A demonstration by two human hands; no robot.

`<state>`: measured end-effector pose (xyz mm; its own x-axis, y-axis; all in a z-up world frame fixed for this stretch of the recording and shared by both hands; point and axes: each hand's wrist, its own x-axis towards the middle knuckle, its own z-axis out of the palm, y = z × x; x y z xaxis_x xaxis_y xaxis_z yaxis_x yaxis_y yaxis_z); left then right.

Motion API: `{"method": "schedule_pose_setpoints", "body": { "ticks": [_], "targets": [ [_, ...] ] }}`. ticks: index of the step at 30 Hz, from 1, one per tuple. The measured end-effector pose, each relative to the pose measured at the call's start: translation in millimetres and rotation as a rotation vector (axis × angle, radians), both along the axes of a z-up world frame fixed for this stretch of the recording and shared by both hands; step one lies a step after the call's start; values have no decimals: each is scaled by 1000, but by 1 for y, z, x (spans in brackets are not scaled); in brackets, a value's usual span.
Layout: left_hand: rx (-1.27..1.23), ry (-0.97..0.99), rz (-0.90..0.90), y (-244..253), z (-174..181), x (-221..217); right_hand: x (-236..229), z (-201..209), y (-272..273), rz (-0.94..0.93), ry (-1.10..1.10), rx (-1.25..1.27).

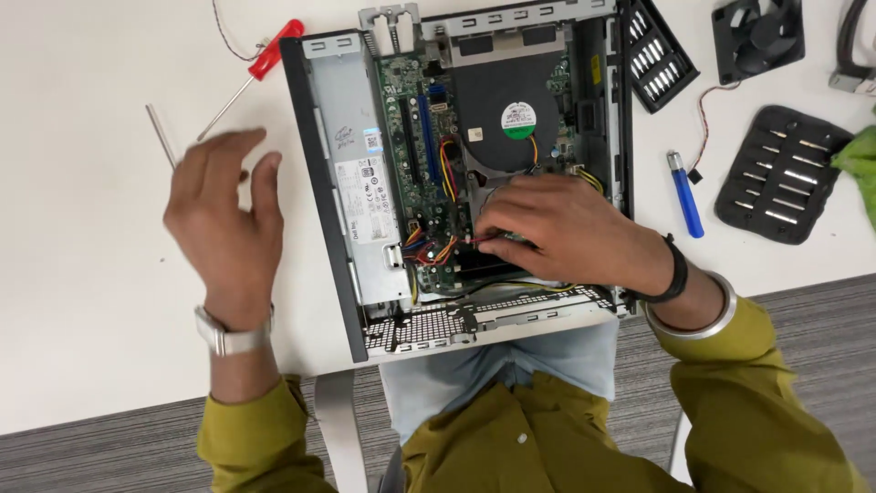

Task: The person installs two RAM modules into the motherboard of an open desktop computer case, then connects several internal cables including power and fan connectors. The person works at a white desk with tools and parts laid out nearby.

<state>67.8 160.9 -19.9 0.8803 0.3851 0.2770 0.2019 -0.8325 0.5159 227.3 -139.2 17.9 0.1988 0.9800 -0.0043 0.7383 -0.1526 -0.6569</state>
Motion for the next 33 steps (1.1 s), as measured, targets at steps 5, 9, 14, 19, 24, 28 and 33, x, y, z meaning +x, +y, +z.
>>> {"method": "schedule_pose_setpoints", "body": {
  "ticks": [5,9,14,19,24,28,33],
  "targets": [
    [293,53,-62,38,-35,53,-1,0,2,-49,28,-9],
    [490,189,-118,77,-97,67,-7,-6,-2,-98,59,-6],
    [534,101,-195,89,-107,78,-14,-13,1,-4,-199,-55],
    [417,26,-254,79,-61,87,-13,5,12,45,-241,15],
    [-533,-13,-46,40,24,82,-20,7,6,167,-231,175],
    [-286,-75,-395,0,52,66,-31,-8,-2,233,-147,78],
    [294,-40,-739,-55,57,42,-30,-11,-1,155,-63,6]
  ]
}}
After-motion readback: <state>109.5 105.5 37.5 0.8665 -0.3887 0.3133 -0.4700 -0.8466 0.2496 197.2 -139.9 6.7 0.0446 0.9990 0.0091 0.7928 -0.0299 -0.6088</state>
